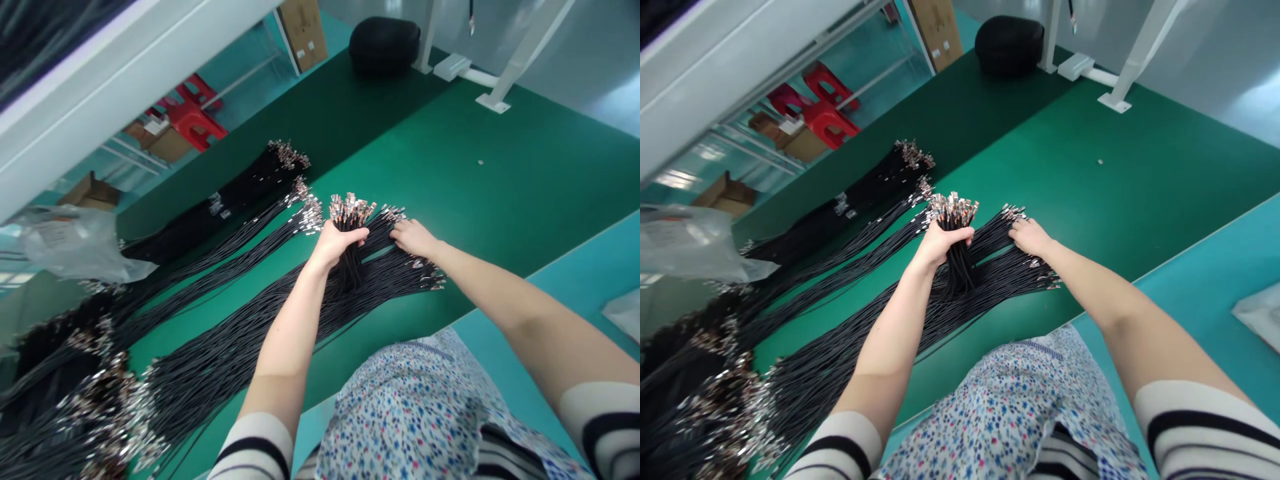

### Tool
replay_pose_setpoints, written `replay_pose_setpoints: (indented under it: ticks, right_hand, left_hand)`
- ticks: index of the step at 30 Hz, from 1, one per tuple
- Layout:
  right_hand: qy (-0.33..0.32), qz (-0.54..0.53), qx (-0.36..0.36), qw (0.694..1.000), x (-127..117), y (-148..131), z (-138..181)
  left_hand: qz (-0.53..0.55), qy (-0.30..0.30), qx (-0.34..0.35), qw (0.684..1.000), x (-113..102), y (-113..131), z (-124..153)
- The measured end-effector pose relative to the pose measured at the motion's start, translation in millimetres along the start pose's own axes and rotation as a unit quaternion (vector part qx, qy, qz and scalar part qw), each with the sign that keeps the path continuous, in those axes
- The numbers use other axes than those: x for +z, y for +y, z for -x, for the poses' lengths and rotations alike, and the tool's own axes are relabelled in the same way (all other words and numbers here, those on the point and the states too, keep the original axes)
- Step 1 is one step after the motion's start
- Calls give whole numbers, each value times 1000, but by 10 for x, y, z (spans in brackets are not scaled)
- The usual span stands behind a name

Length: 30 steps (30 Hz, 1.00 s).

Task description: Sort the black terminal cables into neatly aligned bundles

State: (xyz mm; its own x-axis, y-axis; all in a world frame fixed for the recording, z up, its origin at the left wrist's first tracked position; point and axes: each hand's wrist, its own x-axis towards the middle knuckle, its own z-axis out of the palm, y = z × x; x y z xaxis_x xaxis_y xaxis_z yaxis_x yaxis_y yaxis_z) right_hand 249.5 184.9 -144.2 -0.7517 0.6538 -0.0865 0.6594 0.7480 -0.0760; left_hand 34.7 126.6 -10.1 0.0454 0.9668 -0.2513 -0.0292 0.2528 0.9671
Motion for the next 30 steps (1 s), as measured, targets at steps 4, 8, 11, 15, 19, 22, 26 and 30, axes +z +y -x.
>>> replay_pose_setpoints:
  ticks: [4, 8, 11, 15, 19, 22, 26, 30]
  right_hand:
    - [3, 54, -60, 997, -159, -65, -35]
    - [-4, 19, -36, 999, -594, -97, -59]
    - [-40, -66, -47, 996, -1068, -151, -113]
    - [-30, -234, -54, 970, -1509, -327, -181]
    - [5, -425, 62, 903, -1560, -470, -179]
    - [19, -545, 77, 834, -1402, -377, -171]
    - [-2, -490, 127, 862, -917, -30, -165]
    - [-43, -217, 115, 968, -354, 119, -102]
  left_hand:
    - [22, -2, -21, 1000, -20, 47, 18]
    - [13, 6, -31, 999, -15, 70, 14]
    - [-3, 10, -20, 1000, 57, 25, -11]
    - [12, -35, 11, 999, 154, -26, -15]
    - [16, -83, -14, 996, 134, 16, 38]
    - [-25, -89, 0, 996, 88, 34, 59]
    - [-48, -45, 22, 998, 73, -17, 22]
    - [-55, -48, 18, 997, 78, -56, -36]
